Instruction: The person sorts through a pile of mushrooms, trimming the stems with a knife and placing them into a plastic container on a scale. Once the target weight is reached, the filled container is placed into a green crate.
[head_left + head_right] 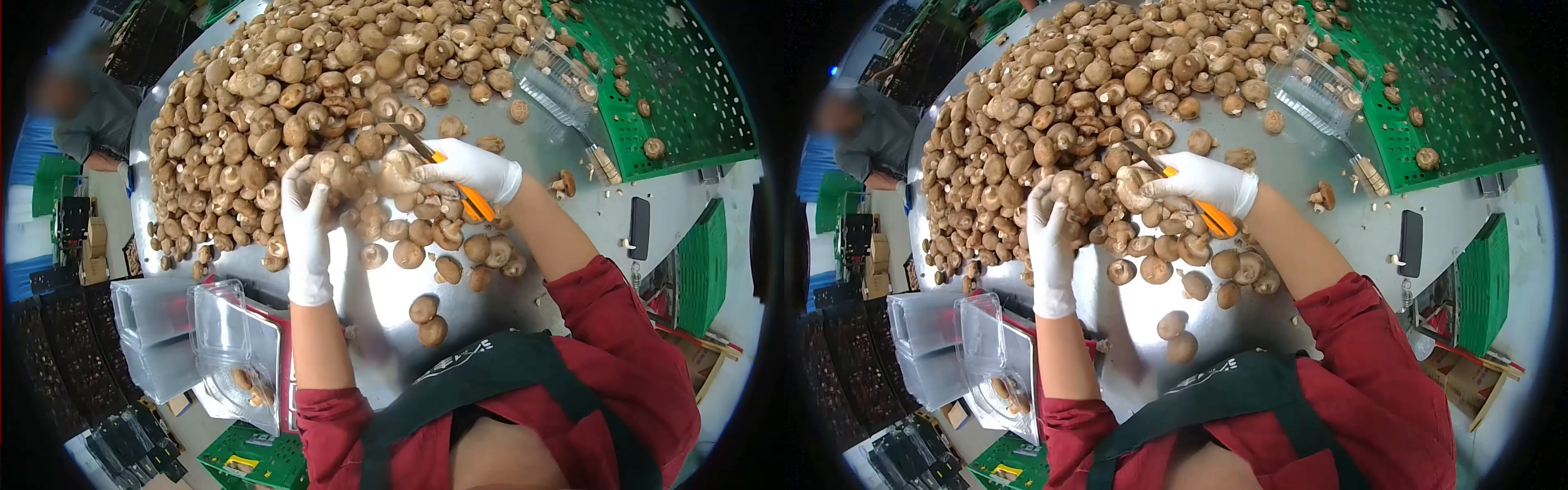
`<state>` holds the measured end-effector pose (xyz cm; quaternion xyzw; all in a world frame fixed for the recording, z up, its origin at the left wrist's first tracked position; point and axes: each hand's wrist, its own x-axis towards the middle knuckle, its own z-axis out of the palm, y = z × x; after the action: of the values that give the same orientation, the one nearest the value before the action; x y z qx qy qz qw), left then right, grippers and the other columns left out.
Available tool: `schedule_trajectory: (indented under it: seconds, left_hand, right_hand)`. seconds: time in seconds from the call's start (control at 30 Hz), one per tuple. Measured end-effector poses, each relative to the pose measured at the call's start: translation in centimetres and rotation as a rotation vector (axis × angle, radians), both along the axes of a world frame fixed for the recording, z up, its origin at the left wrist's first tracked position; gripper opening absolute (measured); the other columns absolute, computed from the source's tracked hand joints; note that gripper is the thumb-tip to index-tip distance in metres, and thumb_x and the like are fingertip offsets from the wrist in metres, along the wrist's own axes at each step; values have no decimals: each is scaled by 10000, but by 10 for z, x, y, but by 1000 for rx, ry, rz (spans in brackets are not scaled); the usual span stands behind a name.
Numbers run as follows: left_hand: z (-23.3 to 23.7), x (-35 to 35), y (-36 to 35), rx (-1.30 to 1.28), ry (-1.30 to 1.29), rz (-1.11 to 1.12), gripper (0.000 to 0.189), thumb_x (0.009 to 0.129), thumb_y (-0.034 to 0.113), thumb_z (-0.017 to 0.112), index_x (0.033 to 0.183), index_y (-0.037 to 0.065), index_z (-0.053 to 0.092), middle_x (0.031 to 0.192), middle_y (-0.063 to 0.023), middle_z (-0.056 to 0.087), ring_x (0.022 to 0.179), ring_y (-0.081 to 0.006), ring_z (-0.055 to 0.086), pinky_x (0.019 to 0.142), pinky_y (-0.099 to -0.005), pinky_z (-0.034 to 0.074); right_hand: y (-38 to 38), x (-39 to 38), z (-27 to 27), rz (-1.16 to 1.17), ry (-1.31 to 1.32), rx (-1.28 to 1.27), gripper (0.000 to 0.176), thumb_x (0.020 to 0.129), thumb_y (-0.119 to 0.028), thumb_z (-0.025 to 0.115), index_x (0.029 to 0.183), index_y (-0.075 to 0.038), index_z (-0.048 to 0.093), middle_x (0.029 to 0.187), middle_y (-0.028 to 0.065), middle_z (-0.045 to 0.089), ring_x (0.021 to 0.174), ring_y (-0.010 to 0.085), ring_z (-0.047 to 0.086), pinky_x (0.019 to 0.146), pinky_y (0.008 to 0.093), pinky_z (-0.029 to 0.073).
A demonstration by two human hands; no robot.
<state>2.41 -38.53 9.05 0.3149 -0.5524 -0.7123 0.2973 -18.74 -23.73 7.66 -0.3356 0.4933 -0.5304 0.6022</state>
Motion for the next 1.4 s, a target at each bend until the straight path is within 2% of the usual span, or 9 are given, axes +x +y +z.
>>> schedule_trajectory:
  seconds: [0.17, 0.47, 0.6, 0.77, 0.9, 1.07, 1.23, 1.33, 1.4]
  left_hand:
    - [-24, 41, 29, 721, 581, -175, 495, 990, 235, 564, 1419, 34, 421, 1363, -123, 537, 1162, -250, 571, 948, -394, 507]
    - [-17, 69, 90, 977, 657, 43, 562, 1006, 460, 446, 1402, 61, 445, 1352, -150, 547, 1204, -326, 549, 1053, -515, 406]
    - [-13, 79, 115, 1014, 791, 81, 513, 1042, 444, 390, 1394, 74, 438, 1341, -126, 531, 1212, -259, 534, 1001, -427, 461]
    - [12, 83, 124, 725, 348, 411, 497, 1052, 453, 362, 1353, 76, 483, 1275, -153, 593, 1068, -290, 617, 874, -389, 525]
    - [15, 101, 125, 324, 294, 320, 486, 1054, 428, 379, 1375, 73, 459, 1202, -145, 600, 987, -234, 609, 758, -328, 505]
    - [58, 189, 116, -388, -306, 630, 670, 918, 539, 552, 1381, 63, 458, 1232, -133, 604, 1036, -220, 615, 847, -291, 501]
    - [63, 294, 79, -787, -820, 954, 460, 963, 107, 550, 1401, 11, 447, 1290, -181, 510, 1129, -277, 545, 978, -372, 455]
    - [50, 332, 63, -781, -1031, 483, 429, 996, 239, 514, 1365, 20, 508, 1355, -228, 477, 1255, -337, 478, 1046, -410, 405]
    - [50, 317, 63, -1029, -1263, 531, 440, 1006, 291, 483, 1358, 31, 524, 1418, -226, 448, 1303, -378, 447, 1076, -450, 378]
  right_hand:
    - [12, 31, 31, -4, 108, 56, 538, 926, -307, 697, 1293, 32, 499, 1215, 117, 594, 1111, 133, 548, 942, 314, 464]
    - [31, 123, 25, -260, 959, -376, 480, 733, -232, 792, 1110, -110, 523, 1096, 37, 633, 893, 277, 679, 747, 372, 551]
    - [44, 141, 17, -173, 937, -351, 450, 738, -221, 790, 1116, -94, 580, 1224, 46, 593, 983, 272, 658, 795, 365, 552]
    - [65, 133, 13, -185, 848, -371, 471, 761, -188, 780, 1182, -64, 608, 1302, 96, 564, 1091, 287, 629, 909, 357, 517]
    - [81, 118, 9, -237, 915, -287, 475, 795, -138, 754, 1219, 2, 589, 1223, 139, 611, 1105, 293, 622, 965, 354, 483]
    - [102, 96, 1, -324, 807, -126, 349, 829, -57, 702, 1161, 11, 617, 1089, 143, 642, 1015, 212, 633, 885, 307, 496]
    - [123, 75, -7, -444, 839, 56, 339, 832, -99, 717, 1138, 14, 623, 1052, 146, 659, 956, 233, 649, 847, 327, 507]
    - [125, 71, -14, -463, 824, 72, 368, 837, -126, 720, 1158, 18, 612, 1039, 156, 667, 947, 238, 651, 861, 331, 507]
    - [122, 72, -12, -471, 803, 37, 369, 841, -127, 715, 1163, 19, 608, 1024, 160, 669, 950, 240, 652, 869, 332, 506]
